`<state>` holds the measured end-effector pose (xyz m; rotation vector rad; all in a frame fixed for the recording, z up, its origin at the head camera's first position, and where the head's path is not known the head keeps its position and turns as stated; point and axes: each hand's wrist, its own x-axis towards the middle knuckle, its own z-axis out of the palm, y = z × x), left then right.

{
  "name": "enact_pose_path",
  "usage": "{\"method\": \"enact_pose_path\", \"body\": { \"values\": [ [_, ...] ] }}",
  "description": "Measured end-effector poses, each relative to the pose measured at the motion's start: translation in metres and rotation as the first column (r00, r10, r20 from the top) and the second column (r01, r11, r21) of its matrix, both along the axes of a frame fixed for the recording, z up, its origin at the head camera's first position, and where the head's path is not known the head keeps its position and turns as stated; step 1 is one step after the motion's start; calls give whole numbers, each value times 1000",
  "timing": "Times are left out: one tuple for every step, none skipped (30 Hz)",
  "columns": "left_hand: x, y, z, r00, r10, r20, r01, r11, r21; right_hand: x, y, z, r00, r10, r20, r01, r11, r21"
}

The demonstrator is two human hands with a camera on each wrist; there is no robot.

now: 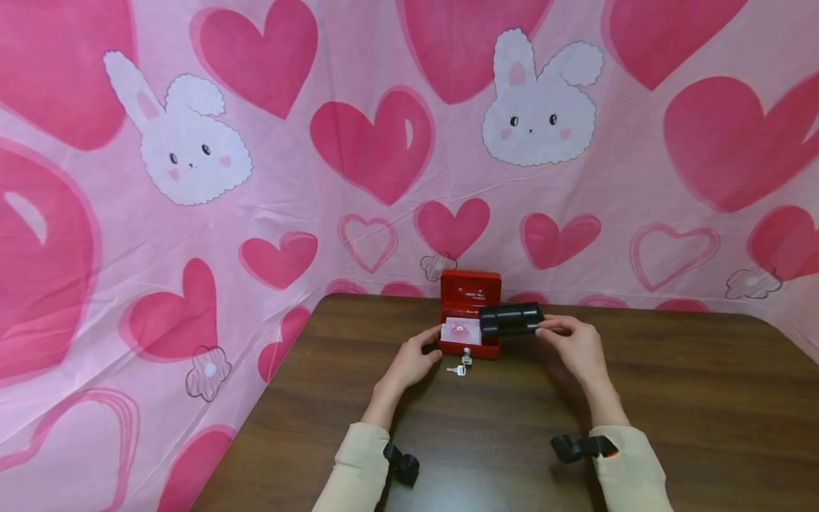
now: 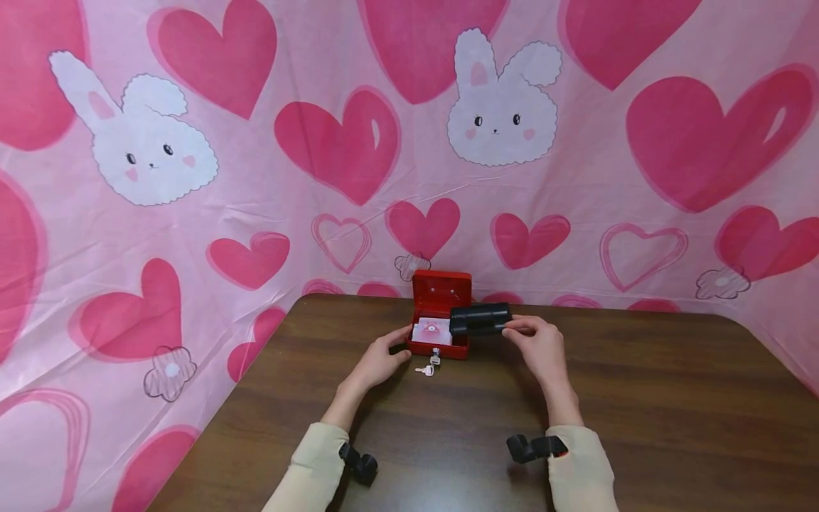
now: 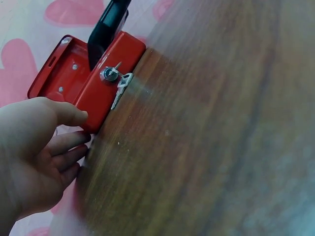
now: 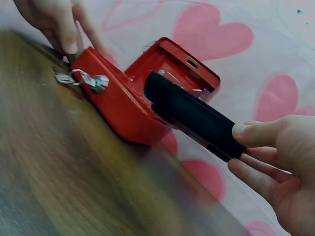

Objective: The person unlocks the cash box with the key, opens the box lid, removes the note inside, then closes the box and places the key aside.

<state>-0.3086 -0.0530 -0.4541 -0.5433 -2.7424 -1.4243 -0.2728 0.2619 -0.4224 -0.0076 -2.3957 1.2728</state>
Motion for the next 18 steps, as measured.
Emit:
{"method": "enact_pose_path", "body": {
  "values": [
    [0, 0, 0, 1000, 2, 5, -2, 1000, -1, 0, 3, 0, 1000, 4, 4, -4, 1000, 6],
    [-1, 1, 0, 1000, 2, 9, -2, 1000, -2, 0, 6, 1, 1000, 8, 9, -8, 1000, 10],
    [-1, 1, -1, 1000, 3, 13, -3, 1000, -1, 0, 9, 1, 1000, 13, 11, -14, 1000, 17],
    [-1, 1, -1, 1000, 3, 20, -3, 1000, -1, 1, 11, 1, 1000, 14, 15, -14, 1000, 24],
    [-1, 1, 0, 1000, 0, 20, 0, 1000, -1, 2, 14, 2, 1000, 12, 19, -13, 999, 32],
    [-1, 1, 0, 1000, -1, 24, 1, 1000, -2, 3, 16, 2, 1000, 10, 21, -10, 999, 38],
    [-1, 1, 0, 1000, -2, 28, 2, 1000, -2, 4, 19, 3, 1000, 8, 23, -9, 999, 41],
    [0, 0, 0, 1000, -2, 30, 3, 1000, -2, 5, 21, 4, 1000, 6, 25, -7, 999, 44],
    [0, 0, 0, 999, -1, 33, 2, 1000, -2, 6, 23, 4, 1000, 4, 29, -5, 999, 46],
    [0, 0, 0, 999, -1, 35, 1, 1000, -3, 7, 25, 5, 999, 1, 37, -2, 999, 43],
    [-1, 0, 0, 999, -1, 34, 1, 1000, -2, 8, 27, 5, 999, -1, 40, -1, 999, 44],
    [-1, 0, 0, 999, 2, 38, -1, 1000, -3, 8, 29, 6, 999, -1, 42, -1, 999, 44],
    [-1, 0, 0, 999, 1, 38, -1, 1000, -1, 9, 30, 6, 999, -2, 44, 0, 999, 47],
    [-1, 0, 0, 999, 2, 37, -2, 1000, -2, 9, 31, 7, 999, -5, 45, 2, 999, 50],
    [-1, 0, 0, 999, 2, 37, -2, 1000, -4, 10, 32, 7, 999, -8, 46, 6, 999, 51],
    [-1, 0, 0, 999, 2, 35, -2, 1000, -4, 10, 33, 7, 999, -14, 45, 11, 999, 52],
    [-1, 0, 0, 999, 2, 34, -2, 1000, -5, 10, 33, 7, 999, -21, 42, 19, 998, 56],
    [-1, 0, 0, 999, 1, 33, -1, 1000, -6, 10, 33, 7, 999, -29, 41, 27, 998, 57]
  ]
}}
